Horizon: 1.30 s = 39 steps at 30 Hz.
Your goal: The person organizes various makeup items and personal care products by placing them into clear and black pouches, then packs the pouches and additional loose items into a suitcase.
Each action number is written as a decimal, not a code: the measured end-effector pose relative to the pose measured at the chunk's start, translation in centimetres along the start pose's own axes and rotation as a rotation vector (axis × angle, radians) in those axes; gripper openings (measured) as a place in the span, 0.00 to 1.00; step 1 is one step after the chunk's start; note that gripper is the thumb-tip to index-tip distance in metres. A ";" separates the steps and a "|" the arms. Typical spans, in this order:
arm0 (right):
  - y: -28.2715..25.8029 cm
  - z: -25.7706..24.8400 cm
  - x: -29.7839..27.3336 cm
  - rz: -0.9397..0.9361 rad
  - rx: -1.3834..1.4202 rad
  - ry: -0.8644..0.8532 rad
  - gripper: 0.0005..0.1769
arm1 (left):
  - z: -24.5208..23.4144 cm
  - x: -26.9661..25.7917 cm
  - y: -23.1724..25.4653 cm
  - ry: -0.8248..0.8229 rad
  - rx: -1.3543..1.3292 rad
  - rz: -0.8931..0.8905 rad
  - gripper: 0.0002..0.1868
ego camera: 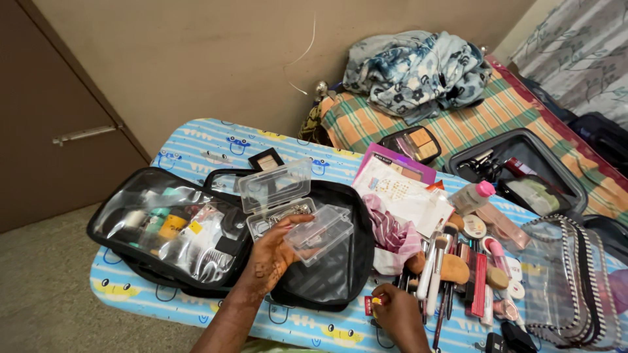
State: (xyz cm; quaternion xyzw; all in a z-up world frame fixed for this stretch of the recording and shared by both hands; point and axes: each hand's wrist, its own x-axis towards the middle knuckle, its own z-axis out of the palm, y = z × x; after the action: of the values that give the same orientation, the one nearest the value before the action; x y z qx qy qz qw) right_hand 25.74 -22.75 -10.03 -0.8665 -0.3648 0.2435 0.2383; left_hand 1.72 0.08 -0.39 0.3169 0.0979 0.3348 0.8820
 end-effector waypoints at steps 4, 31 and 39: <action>0.3 1.3 0.0 -0.006 -0.028 0.081 0.19 | 0.8 0.2 -0.3 0.155 0.249 -0.130 0.23; -15.5 -4.5 0.4 -0.602 0.412 0.022 0.19 | -0.5 -0.1 -0.1 0.255 0.401 -0.294 0.24; -15.8 -4.2 2.1 -0.451 0.805 -0.072 0.22 | 3.3 -1.2 0.3 0.137 0.666 0.113 0.27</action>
State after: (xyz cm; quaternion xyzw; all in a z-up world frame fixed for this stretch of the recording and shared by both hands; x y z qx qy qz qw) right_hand 21.36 -12.31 2.00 -0.5949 -0.4285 0.3377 0.5902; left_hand 1.87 -2.14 2.32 0.5692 0.2433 0.3532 0.7015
